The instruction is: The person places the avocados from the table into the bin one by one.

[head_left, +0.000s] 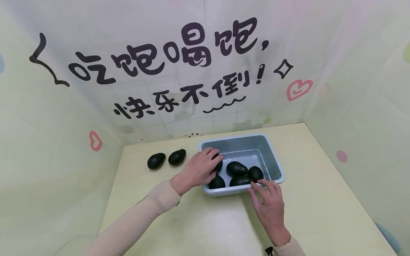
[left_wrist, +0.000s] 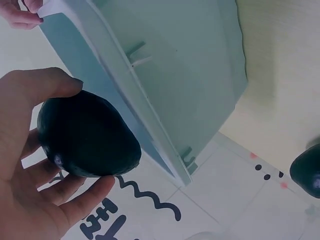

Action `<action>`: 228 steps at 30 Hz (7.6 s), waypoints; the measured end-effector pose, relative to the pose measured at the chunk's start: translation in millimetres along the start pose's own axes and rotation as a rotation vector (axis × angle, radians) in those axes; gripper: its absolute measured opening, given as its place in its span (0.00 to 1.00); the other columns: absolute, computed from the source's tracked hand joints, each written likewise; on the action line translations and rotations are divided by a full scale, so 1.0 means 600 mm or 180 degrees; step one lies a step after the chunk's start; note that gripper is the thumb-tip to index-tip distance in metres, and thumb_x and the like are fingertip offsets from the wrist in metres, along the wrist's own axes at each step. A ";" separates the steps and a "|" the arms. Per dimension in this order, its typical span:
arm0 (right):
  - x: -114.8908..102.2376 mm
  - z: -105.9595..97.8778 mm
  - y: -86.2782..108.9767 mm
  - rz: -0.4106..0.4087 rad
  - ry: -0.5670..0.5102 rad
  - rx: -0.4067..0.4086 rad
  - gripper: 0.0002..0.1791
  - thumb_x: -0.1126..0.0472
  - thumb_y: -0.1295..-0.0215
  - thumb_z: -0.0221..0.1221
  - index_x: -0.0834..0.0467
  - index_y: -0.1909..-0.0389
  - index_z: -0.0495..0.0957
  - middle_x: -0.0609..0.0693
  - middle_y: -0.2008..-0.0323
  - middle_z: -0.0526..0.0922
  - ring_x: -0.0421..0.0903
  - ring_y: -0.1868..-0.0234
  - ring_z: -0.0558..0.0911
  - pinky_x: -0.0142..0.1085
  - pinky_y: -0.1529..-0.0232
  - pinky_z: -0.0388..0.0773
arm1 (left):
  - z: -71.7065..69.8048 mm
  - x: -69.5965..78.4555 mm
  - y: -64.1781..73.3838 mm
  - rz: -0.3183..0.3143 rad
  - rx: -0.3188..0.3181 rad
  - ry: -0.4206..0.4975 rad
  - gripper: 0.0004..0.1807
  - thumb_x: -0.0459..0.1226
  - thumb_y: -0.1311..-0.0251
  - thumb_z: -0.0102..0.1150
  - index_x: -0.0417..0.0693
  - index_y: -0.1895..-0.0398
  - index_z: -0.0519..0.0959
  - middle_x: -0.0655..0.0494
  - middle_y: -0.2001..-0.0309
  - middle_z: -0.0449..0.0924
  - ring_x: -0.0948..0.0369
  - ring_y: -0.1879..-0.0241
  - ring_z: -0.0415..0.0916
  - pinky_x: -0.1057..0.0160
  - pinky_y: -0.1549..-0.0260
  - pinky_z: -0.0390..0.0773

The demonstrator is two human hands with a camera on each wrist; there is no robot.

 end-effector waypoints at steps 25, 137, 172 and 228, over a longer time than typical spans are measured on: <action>0.003 0.001 -0.001 0.0038 0.0037 -0.0053 0.17 0.64 0.48 0.79 0.60 0.55 0.92 0.59 0.53 0.86 0.62 0.49 0.80 0.42 0.21 0.66 | -0.008 0.023 -0.048 0.0109 -0.0051 -0.0171 0.18 0.38 0.31 0.66 0.50 0.39 0.82 0.48 0.38 0.82 0.50 0.40 0.80 0.57 0.51 0.87; 0.000 0.001 -0.004 0.0051 0.0027 -0.0068 0.16 0.63 0.46 0.79 0.59 0.56 0.92 0.58 0.54 0.86 0.62 0.50 0.80 0.61 0.32 0.75 | 0.112 -0.228 0.147 -0.1875 -0.0023 0.0614 0.20 0.37 0.34 0.67 0.42 0.40 0.83 0.41 0.40 0.82 0.42 0.39 0.79 0.44 0.47 0.85; -0.001 0.003 -0.003 0.0006 0.0042 -0.0064 0.16 0.62 0.46 0.78 0.59 0.55 0.92 0.58 0.54 0.85 0.61 0.50 0.80 0.39 0.20 0.64 | 0.159 -0.268 0.168 -0.2268 -0.0377 0.0627 0.28 0.39 0.31 0.66 0.38 0.31 0.76 0.33 0.33 0.77 0.37 0.34 0.74 0.38 0.41 0.80; -0.004 0.003 -0.001 0.0001 0.0139 -0.0006 0.18 0.64 0.52 0.82 0.58 0.57 0.93 0.57 0.55 0.86 0.59 0.51 0.81 0.40 0.22 0.67 | 0.235 -0.283 0.172 -0.2538 -0.0630 0.0935 0.36 0.35 0.34 0.67 0.40 0.24 0.68 0.29 0.31 0.70 0.33 0.34 0.71 0.36 0.45 0.82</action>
Point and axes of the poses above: each hand's wrist, its own y-axis away from the middle knuckle, its own z-axis out of the palm, x = y × z, the point moved 9 cm from there along -y, towards the middle knuckle
